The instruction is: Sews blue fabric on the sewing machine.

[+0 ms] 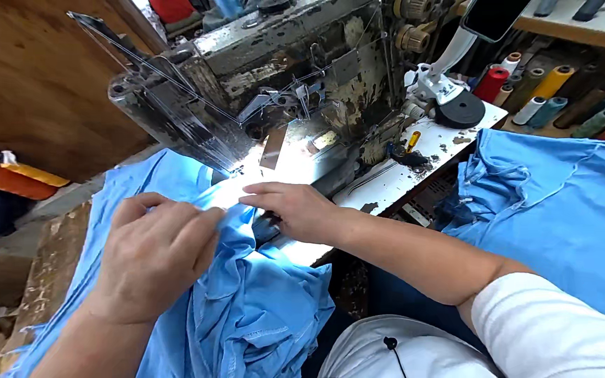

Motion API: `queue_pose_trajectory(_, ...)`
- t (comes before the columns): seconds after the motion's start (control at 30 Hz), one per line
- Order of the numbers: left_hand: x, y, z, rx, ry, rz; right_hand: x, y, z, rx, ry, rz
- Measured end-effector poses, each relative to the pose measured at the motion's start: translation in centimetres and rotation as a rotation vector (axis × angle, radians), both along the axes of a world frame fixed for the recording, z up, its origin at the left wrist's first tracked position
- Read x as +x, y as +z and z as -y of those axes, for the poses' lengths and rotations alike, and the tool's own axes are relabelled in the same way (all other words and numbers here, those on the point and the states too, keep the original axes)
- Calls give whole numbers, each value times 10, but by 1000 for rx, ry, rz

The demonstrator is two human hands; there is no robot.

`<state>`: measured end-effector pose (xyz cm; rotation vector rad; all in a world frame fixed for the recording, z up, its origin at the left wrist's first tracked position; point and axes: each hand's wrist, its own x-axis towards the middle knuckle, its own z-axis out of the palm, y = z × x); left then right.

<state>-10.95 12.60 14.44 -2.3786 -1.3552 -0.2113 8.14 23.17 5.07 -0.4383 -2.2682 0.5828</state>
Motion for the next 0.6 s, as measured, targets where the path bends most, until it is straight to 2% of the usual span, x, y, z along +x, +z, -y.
queue_pose_trajectory(0.13,-32,-29,-19,213,-328,-19,-11,11,-11,-349,104,250)
queue_pose_trajectory(0.2,-39,-28,-28,190,-334,-30,-2,6,-11,-585,176,289)
queue_pose_trajectory(0.23,-43,-29,-34,158,-320,-31,3,-1,-9,-637,186,272)
queue_pose_trajectory(0.37,-53,-34,-58,71,-311,-30,8,-29,-9,-606,170,121)
queue_pose_trajectory(0.6,-44,-29,-67,23,-333,-43,3,-38,-9,-522,130,50)
